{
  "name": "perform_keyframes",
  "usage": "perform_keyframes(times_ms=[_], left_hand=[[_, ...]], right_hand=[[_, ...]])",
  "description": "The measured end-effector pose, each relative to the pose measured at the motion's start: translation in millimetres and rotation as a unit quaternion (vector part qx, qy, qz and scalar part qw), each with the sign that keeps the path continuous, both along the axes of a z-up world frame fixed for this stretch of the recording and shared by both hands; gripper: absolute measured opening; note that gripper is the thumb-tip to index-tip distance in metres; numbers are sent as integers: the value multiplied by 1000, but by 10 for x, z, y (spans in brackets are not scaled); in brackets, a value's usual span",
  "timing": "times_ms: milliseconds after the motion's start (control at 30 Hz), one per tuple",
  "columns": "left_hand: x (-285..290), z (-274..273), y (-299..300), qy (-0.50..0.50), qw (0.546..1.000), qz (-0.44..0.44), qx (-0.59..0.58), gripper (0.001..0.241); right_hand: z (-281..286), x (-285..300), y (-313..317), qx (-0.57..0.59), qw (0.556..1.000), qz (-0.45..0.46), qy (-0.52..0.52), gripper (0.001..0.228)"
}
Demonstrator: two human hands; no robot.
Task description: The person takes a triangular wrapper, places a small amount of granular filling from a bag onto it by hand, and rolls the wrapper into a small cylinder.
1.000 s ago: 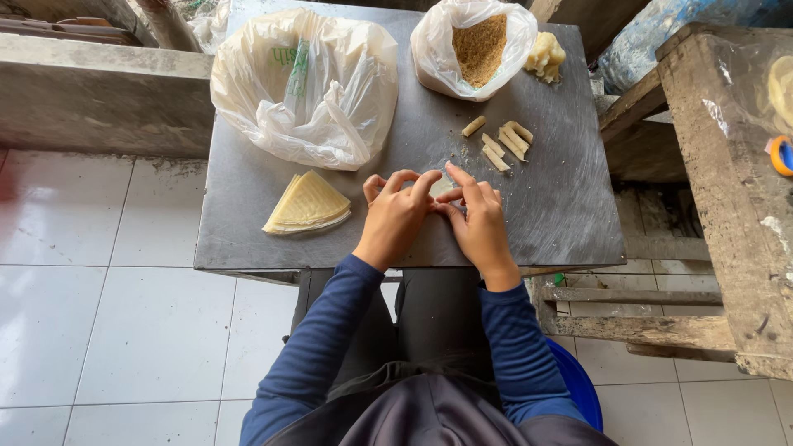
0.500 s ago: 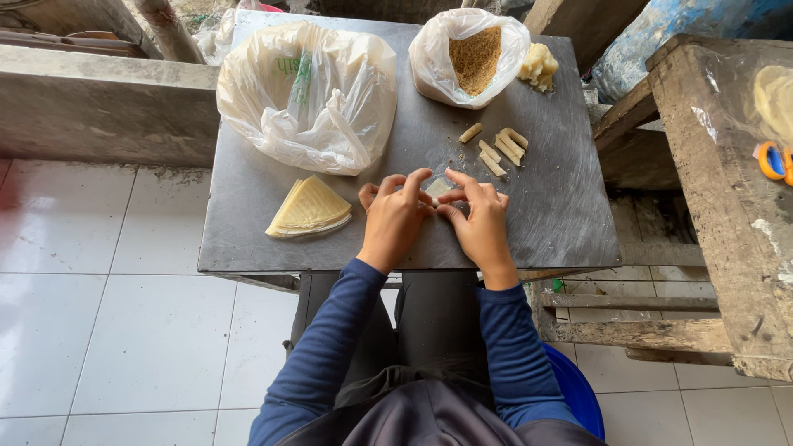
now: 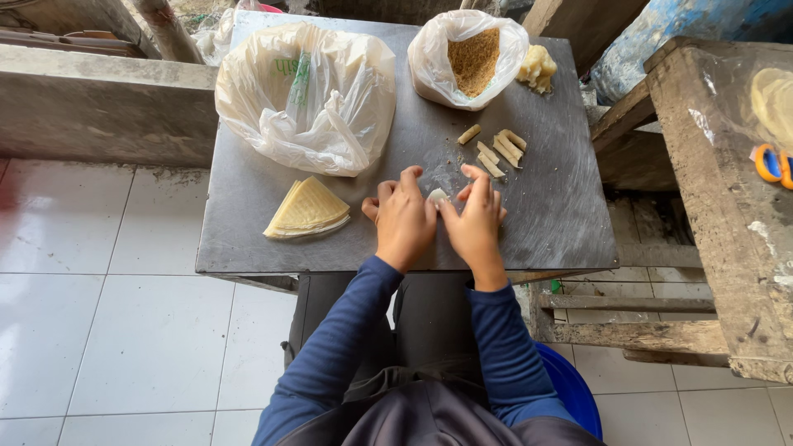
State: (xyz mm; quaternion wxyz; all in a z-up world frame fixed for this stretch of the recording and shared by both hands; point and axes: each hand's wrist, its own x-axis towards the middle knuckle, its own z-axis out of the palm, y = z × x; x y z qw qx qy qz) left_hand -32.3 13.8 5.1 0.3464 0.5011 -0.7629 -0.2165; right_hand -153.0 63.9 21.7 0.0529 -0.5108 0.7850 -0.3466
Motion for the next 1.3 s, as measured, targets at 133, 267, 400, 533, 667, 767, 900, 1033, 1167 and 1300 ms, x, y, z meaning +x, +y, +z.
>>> perform_keyframes(times_ms=[133, 267, 400, 533, 667, 767, 900, 1033, 1167, 1300], left_hand=[[-259, -137, -144, -31, 994, 68, -80, 67], [-409, -86, -442, -69, 992, 76, -80, 72], [-262, 176, -573, -31, 988, 72, -132, 64], [254, 429, -366, 163, 977, -22, -138, 57], [771, 537, 4, 212, 963, -38, -161, 54], [1070, 517, 129, 205, 972, 14, -117, 51], [1317, 383, 243, 94, 982, 132, -93, 52], [1488, 243, 258, -33, 971, 220, -85, 57], [1601, 174, 43, -42, 968, 227, -95, 55], [1649, 157, -246, -31, 969, 228, -89, 53]], right_hand=[[-133, -23, -250, -34, 989, -10, 140, 80], [-221, -116, -592, -18, 984, -31, 177, 80], [-137, -312, -743, -72, 992, -13, 105, 66], [153, -543, -462, -165, 984, 72, -4, 58], [306, -390, -81, -113, 971, 197, -75, 55], [347, -210, -67, -82, 972, 218, -17, 56], [365, -109, -147, -69, 974, 215, -5, 50], [325, -88, -235, -57, 978, 196, 31, 38], [252, -11, -280, -116, 967, 171, 148, 33], [233, 58, -257, -143, 954, 138, 225, 32]])
